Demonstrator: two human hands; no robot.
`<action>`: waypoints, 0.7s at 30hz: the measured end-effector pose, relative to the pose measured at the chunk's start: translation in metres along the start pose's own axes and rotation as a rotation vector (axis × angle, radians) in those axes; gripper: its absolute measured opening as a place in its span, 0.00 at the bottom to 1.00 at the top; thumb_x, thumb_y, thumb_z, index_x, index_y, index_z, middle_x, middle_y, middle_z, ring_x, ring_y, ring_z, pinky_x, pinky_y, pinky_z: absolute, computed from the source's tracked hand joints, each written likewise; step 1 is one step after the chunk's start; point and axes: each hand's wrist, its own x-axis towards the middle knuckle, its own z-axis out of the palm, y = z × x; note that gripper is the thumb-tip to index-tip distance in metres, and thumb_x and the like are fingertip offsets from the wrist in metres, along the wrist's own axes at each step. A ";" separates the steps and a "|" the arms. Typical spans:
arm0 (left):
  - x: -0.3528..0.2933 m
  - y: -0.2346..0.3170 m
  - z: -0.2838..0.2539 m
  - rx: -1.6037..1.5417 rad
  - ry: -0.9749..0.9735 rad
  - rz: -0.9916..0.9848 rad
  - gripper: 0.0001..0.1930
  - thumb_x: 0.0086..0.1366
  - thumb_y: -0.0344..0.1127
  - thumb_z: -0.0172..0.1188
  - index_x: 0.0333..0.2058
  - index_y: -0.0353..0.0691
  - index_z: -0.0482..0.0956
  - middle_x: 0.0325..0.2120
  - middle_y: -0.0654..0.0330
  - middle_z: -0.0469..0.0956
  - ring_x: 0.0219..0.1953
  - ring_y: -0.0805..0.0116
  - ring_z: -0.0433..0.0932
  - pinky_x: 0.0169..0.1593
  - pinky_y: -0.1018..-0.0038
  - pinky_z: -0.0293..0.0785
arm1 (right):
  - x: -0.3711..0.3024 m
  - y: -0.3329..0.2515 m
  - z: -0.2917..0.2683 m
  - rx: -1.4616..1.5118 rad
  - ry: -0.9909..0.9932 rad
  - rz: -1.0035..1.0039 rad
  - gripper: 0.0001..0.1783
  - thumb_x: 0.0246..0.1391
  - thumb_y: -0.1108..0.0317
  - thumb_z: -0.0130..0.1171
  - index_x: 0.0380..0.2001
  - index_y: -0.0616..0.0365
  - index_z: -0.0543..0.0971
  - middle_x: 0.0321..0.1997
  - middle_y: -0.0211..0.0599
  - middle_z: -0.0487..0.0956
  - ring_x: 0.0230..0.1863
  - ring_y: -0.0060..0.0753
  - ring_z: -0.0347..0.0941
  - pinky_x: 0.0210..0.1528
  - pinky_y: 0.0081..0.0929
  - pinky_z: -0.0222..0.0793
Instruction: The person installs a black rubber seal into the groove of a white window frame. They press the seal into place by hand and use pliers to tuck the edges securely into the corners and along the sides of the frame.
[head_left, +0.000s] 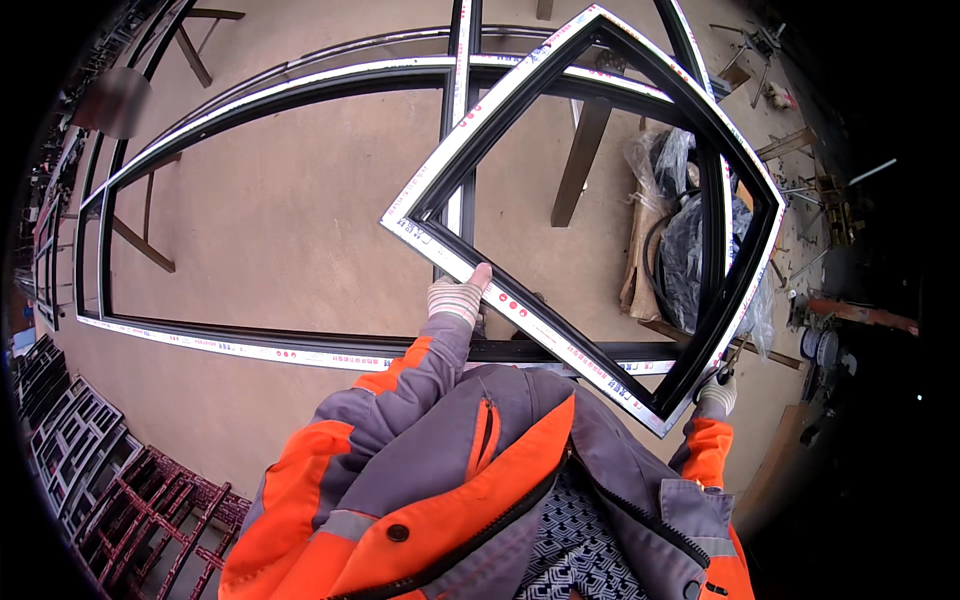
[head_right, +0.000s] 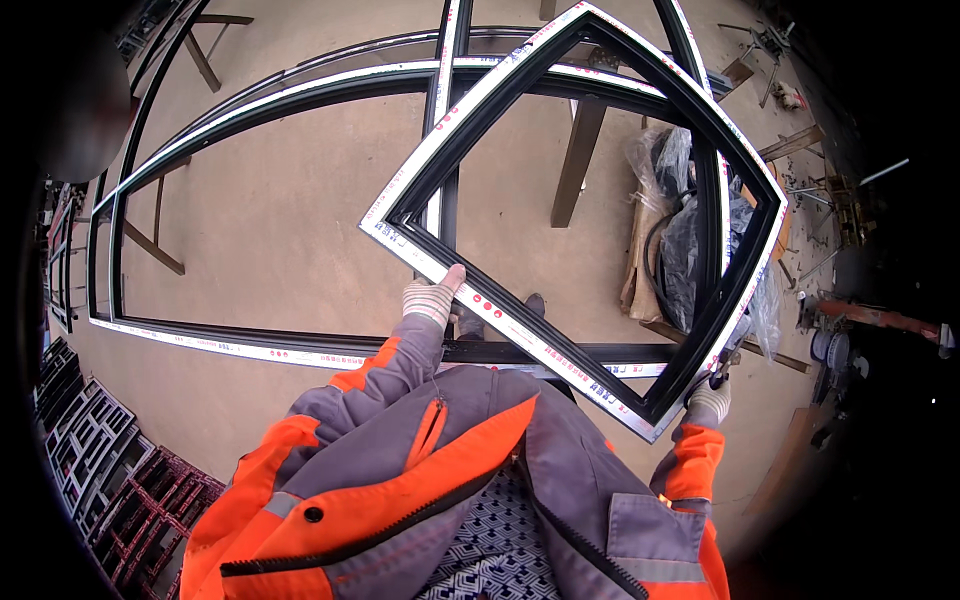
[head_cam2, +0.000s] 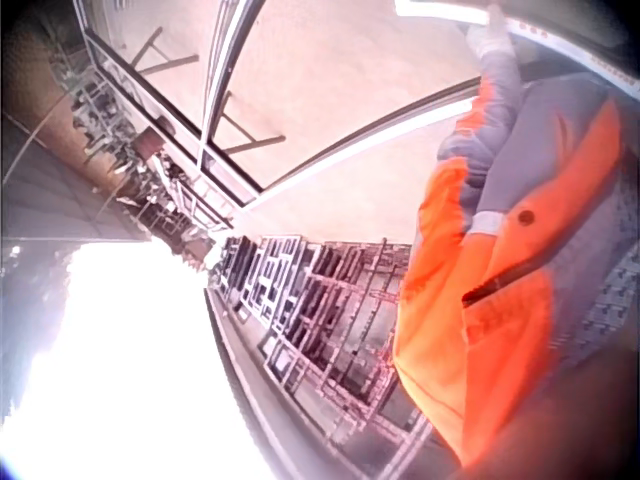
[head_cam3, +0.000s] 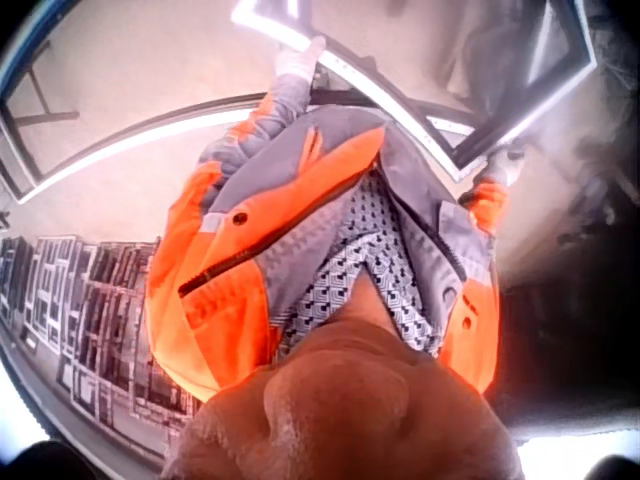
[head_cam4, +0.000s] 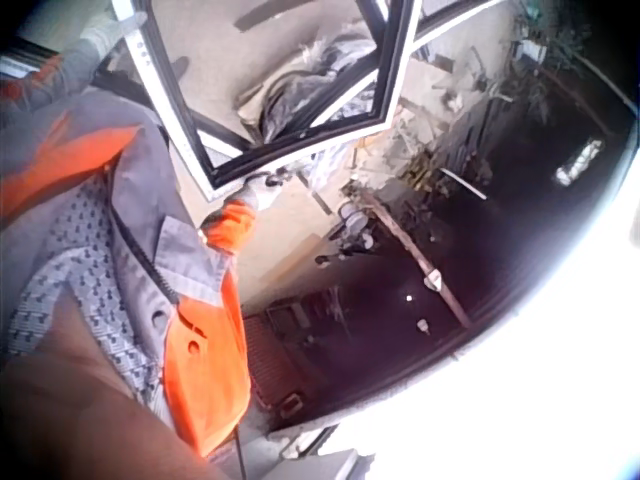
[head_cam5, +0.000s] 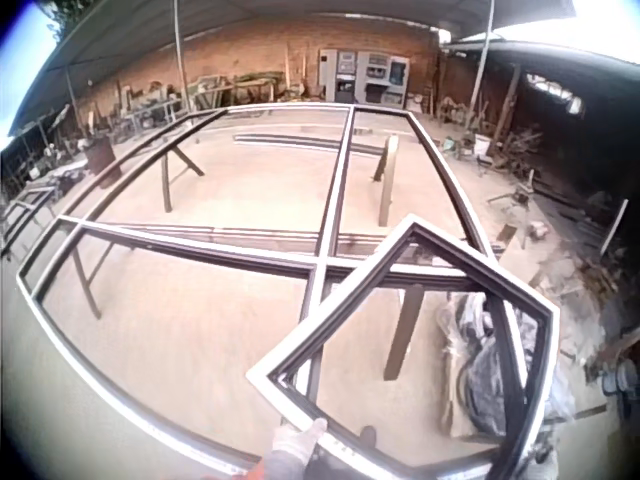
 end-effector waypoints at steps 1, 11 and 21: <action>-0.012 0.001 0.000 0.037 -0.001 -0.026 0.20 0.59 0.48 0.72 0.31 0.34 0.81 0.19 0.59 0.80 0.13 0.73 0.74 0.15 0.73 0.69 | -0.003 -0.011 -0.010 -0.001 0.111 -0.067 0.15 0.59 0.61 0.64 0.42 0.61 0.80 0.33 0.37 0.84 0.33 0.29 0.78 0.39 0.29 0.73; 0.003 -0.005 -0.021 0.013 0.131 0.065 0.22 0.61 0.44 0.71 0.43 0.28 0.81 0.35 0.54 0.85 0.35 0.71 0.81 0.42 0.72 0.78 | -0.086 -0.254 0.022 0.137 -0.703 -0.834 0.14 0.57 0.60 0.66 0.29 0.60 0.77 0.21 0.37 0.76 0.23 0.26 0.67 0.30 0.30 0.68; 0.018 -0.020 -0.012 -0.273 0.209 0.363 0.23 0.63 0.34 0.69 0.53 0.32 0.73 0.38 0.63 0.81 0.38 0.78 0.77 0.45 0.77 0.75 | -0.160 -0.389 0.117 -0.320 -1.331 -1.305 0.26 0.57 0.47 0.63 0.30 0.64 0.80 0.19 0.45 0.75 0.21 0.37 0.71 0.28 0.35 0.69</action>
